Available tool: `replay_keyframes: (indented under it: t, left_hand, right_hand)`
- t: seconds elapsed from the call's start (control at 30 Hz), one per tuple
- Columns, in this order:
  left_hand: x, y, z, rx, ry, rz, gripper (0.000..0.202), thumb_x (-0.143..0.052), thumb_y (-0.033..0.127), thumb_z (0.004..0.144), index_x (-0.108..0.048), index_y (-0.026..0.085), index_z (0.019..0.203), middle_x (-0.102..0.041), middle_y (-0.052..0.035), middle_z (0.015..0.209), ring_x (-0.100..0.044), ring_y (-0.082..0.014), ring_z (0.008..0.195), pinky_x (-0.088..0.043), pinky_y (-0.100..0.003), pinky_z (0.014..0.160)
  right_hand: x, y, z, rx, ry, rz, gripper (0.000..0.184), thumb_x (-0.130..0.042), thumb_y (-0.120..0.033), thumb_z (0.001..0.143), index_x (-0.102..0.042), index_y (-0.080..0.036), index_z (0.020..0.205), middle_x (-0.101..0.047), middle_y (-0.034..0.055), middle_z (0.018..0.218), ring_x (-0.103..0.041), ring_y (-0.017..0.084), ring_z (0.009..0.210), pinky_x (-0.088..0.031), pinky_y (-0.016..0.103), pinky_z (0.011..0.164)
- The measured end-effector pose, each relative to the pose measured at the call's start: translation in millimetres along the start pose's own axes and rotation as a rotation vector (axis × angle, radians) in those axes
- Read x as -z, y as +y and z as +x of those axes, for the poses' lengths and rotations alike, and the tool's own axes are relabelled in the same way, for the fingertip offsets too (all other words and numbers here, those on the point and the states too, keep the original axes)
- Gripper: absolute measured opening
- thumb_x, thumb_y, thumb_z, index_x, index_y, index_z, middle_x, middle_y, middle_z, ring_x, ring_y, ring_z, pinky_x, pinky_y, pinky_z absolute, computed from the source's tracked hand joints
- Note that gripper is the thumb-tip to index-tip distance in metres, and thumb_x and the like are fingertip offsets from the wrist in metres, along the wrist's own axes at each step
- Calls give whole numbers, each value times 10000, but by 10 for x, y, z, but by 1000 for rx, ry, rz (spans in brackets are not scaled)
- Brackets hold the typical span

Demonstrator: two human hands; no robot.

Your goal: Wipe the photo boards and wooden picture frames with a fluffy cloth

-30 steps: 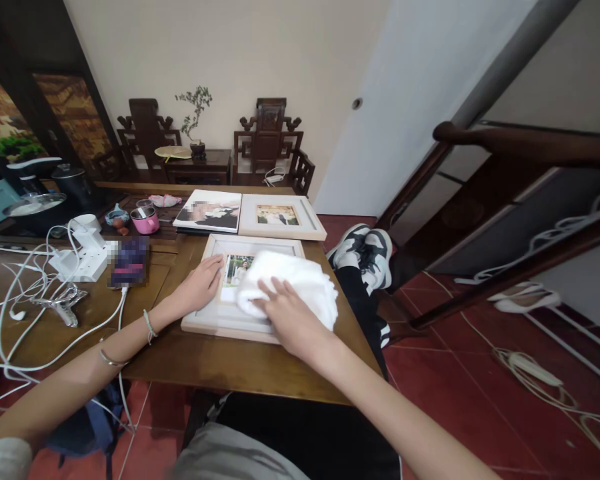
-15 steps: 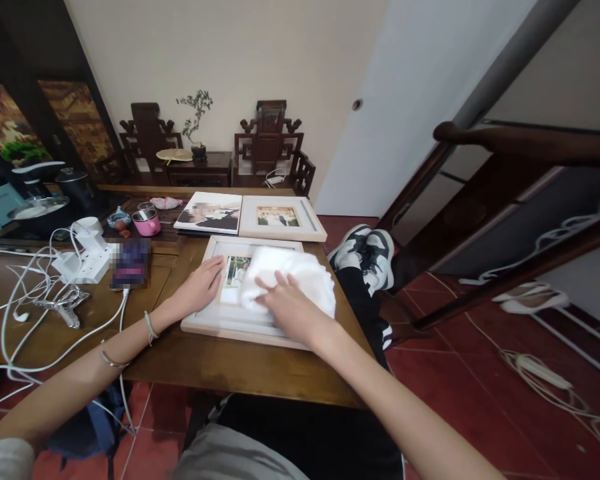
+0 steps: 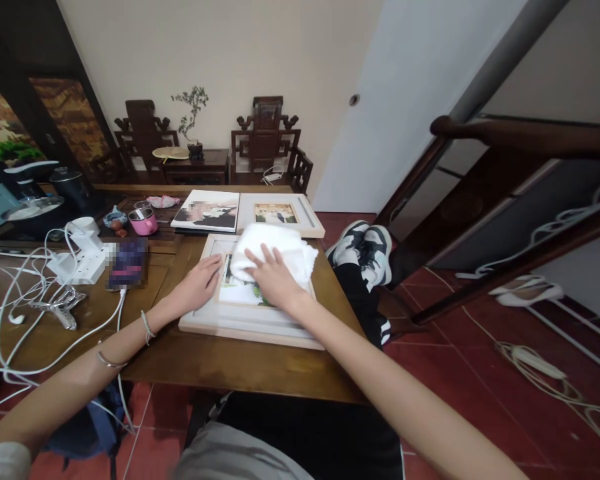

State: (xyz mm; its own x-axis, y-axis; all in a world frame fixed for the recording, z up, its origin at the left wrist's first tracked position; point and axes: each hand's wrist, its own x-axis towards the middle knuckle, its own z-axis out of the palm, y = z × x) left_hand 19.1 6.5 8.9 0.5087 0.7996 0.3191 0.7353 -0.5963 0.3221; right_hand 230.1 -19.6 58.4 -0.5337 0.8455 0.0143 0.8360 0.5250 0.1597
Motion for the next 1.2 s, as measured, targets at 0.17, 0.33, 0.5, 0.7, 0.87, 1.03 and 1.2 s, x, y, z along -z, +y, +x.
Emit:
replay_keyframes:
  t: [0.17, 0.33, 0.5, 0.7, 0.87, 1.03, 1.2]
  left_hand:
    - [-31, -38, 13, 0, -8, -16, 411, -348, 193, 947, -518, 82, 1304, -476, -177, 1437, -410, -257, 1371, -375, -446, 1130]
    - [-39, -14, 2, 32, 4, -28, 423, -335, 195, 948, -503, 86, 1321, -471, -176, 1444, -405, -259, 1374, -378, -477, 1122]
    - [3, 31, -2, 41, -5, -42, 428, -335, 179, 940, -507, 66, 1315, -474, -190, 1439, -409, -258, 1374, -371, -469, 1129]
    - [8, 43, -6, 52, -6, -79, 420, -291, 215, 973, -497, 105, 1322, -470, -161, 1450, -395, -248, 1384, -341, -467, 1145]
    - [-18, -14, -18, 26, 59, -199, 469, -234, 331, 1020, -328, 157, 1444, -376, -151, 1518, -327, -242, 1425, -311, -507, 1151]
    - [17, 5, -18, 57, 103, -278, 545, -242, 455, 1016, -254, 174, 1483, -250, -137, 1580, -186, -244, 1478, -245, -509, 1177]
    - [70, 67, -37, 93, 139, -371, 614, -227, 545, 995, -363, 142, 1439, -352, -148, 1534, -292, -250, 1443, -257, -465, 1184]
  right_hand:
    - [-48, 137, 262, -50, 1, -44, 693, -409, 104, 744, -570, -195, 1348, -270, 77, 1578, -174, 445, 1424, -244, 678, 1085]
    - [212, -181, -129, 71, -182, 101, 754, -391, 125, 697, -547, -181, 1368, -287, 99, 1565, -215, 430, 1417, -281, 668, 1073]
    - [594, -406, -658, 237, -311, 318, 740, -376, 117, 692, -582, -194, 1331, -446, 100, 1484, -274, 320, 1421, -310, 553, 1117]
    - [380, -320, -491, 198, -207, 273, 766, -391, 120, 682, -555, -202, 1357, -384, 78, 1527, -204, 323, 1443, -274, 558, 1132]
    - [80, -173, 201, 22, -25, 24, 682, -388, 105, 760, -535, -160, 1371, -262, 107, 1579, -168, 411, 1438, -233, 675, 1086]
    - [167, -267, 546, 24, -22, 33, 583, -361, 49, 834, -588, -187, 1317, -358, 98, 1544, -225, 416, 1415, -261, 715, 1039]
    - [335, -507, 115, 151, -123, 90, 642, -394, 74, 761, -579, -163, 1328, -515, 131, 1431, -301, 375, 1394, -343, 632, 1042]
